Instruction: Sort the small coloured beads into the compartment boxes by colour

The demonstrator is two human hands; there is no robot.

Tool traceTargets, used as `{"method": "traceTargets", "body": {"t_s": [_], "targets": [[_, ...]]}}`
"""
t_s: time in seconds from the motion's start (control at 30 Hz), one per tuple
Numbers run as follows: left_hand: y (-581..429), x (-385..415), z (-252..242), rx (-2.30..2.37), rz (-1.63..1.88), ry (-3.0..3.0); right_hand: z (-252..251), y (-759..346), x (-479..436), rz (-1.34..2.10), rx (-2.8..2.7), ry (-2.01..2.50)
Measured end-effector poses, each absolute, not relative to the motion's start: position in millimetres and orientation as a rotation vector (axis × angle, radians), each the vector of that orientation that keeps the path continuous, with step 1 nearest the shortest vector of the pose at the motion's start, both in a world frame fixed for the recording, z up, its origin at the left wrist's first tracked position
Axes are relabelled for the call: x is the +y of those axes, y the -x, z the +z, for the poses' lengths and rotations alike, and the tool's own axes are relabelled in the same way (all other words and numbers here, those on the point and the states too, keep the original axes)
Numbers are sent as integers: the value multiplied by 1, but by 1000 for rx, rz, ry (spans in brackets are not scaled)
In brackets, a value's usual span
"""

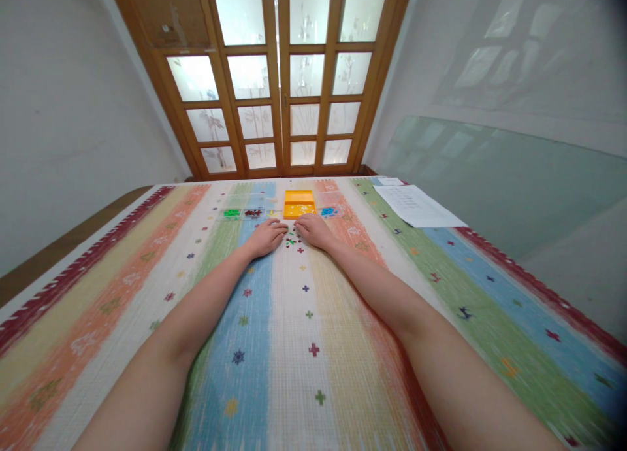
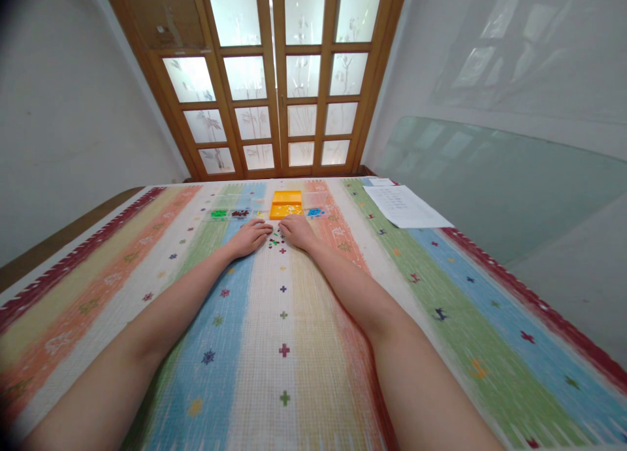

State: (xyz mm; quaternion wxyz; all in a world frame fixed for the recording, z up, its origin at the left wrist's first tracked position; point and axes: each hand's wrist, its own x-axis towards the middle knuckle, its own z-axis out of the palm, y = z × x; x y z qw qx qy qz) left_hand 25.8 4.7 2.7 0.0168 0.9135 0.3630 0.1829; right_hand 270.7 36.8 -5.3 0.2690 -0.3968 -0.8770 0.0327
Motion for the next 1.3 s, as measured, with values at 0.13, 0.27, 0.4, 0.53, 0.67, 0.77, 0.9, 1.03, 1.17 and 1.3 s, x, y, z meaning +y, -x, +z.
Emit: {"method": "traceTargets", "body": {"t_s": [0.13,0.27,0.4,0.53,0.67,0.77,0.9,1.03,1.17,1.3], "targets": [[-26,6,2,1079,584,-2853,-5,-271,36,86,-2358,1055],[-25,7,-1,1104,652,-2808,-5,-270,36,92,-2356,1061],[-24,7,-3,1152,748,-2760,-6,-271,37,94,-2368,1059],[-23,8,-5,1205,800,-2753,-8,-271,38,84,-2368,1046],[-18,13,-7,1285,887,-2721,-7,-272,38,85,-2385,1025],[-12,19,-11,1363,966,-2679,-6,-272,37,101,-2392,1030],[0,28,-14,1506,1115,-2555,-3,-272,34,125,-2382,1029],[15,35,-13,1631,1257,-2383,1,-272,31,135,-2370,1054],[31,42,-12,1799,1400,-2163,6,-271,27,141,-2374,1086],[51,48,-15,1973,1485,-1960,11,-271,23,151,-2386,1096]]}}
